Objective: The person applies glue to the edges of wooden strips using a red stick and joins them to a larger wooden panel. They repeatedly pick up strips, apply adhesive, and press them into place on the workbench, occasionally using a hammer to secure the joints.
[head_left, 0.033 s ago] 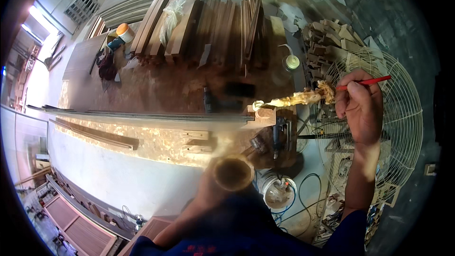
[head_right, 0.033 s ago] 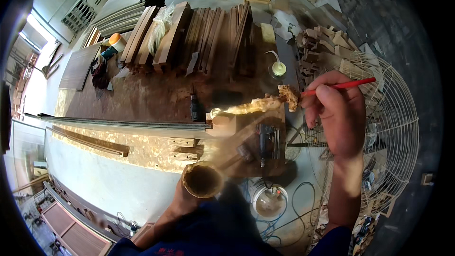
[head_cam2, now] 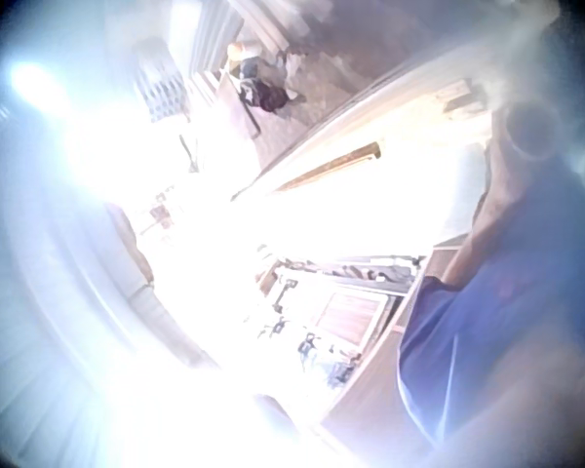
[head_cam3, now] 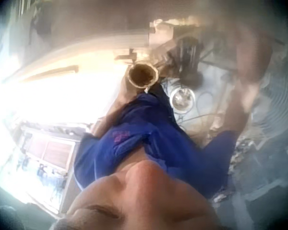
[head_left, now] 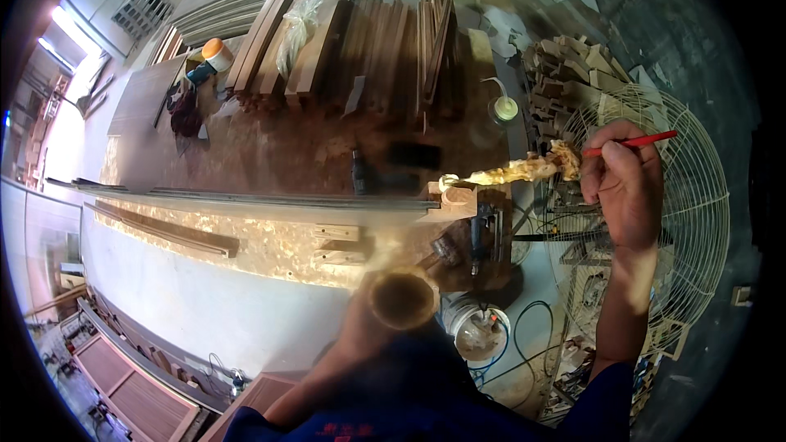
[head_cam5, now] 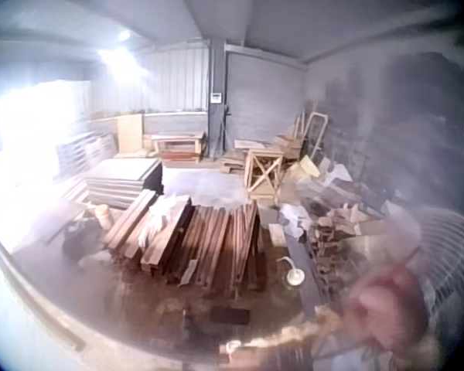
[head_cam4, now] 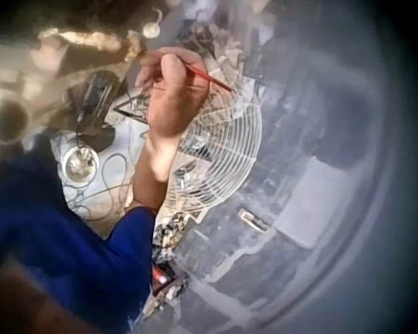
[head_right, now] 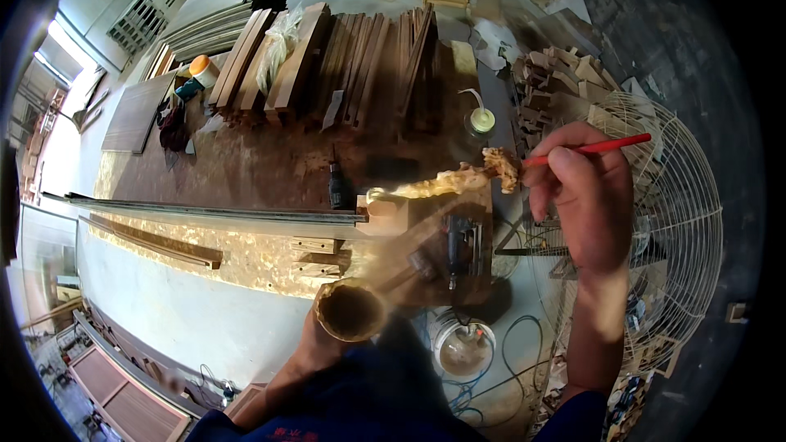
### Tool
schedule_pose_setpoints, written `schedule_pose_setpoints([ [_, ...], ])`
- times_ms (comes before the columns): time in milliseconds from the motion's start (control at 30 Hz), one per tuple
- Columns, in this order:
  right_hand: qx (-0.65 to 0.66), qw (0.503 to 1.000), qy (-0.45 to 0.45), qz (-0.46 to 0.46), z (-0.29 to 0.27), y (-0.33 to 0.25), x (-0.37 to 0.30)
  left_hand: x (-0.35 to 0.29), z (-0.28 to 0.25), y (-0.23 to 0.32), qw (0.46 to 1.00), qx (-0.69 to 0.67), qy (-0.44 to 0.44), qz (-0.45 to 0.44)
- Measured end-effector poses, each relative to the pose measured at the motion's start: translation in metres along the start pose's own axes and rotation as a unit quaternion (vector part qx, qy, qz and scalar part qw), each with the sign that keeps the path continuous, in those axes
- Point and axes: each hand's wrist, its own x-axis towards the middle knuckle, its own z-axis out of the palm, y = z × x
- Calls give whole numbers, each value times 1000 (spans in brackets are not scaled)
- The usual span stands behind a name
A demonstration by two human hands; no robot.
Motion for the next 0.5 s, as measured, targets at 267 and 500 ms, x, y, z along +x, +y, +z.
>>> schedule_pose_setpoints([
  [267,-42,996,-50,-59,-5,-17,5,6,5,27,998,-55,-4,14],
  [500,-89,985,-62,-137,-7,-30,-14,2,-3,-7,1000,-7,-13,1],
])
